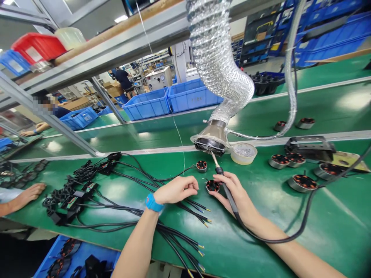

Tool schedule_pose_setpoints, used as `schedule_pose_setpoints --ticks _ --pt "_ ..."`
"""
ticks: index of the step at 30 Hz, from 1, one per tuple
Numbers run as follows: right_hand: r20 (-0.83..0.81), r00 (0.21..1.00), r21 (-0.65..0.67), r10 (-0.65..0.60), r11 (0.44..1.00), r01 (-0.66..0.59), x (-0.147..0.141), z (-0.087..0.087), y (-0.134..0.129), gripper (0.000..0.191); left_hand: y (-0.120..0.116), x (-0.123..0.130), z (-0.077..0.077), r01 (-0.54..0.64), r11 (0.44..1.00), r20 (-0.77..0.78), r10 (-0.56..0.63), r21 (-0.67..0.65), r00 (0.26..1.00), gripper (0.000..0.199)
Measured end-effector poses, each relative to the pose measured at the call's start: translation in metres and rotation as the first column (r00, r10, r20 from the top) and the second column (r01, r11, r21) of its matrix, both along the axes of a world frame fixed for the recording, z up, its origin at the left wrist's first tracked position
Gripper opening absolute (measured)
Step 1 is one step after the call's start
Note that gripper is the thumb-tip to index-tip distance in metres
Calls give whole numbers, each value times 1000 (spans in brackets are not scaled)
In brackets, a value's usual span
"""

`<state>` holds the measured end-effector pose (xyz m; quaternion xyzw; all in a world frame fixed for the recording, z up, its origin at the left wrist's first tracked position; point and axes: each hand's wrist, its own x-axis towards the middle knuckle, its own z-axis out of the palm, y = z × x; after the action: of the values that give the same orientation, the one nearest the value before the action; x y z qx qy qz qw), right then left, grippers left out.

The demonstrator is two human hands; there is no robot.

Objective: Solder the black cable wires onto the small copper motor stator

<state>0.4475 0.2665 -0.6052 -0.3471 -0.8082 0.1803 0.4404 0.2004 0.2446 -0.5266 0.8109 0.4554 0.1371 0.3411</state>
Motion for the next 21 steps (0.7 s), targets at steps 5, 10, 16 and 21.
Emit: schedule_pose_setpoints --ticks 5,10,16,21 --pt "17 1000 -24 4 1000 -3 -5 1 0 44 10 -11 -16 157 988 41 -156 0 987 22" --pt "49 999 -40 -22 999 24 -7 9 -3 43 14 -10 -28 198 980 58 -196 -35 979 13" --pt "83 997 -74 5 997 1 -12 16 -6 42 6 -12 -5 -7 990 273 46 -141 961 25" --pt "3 1000 -59 -2 998 2 -27 20 -10 43 6 -4 -9 -125 963 505 234 -241 831 36"
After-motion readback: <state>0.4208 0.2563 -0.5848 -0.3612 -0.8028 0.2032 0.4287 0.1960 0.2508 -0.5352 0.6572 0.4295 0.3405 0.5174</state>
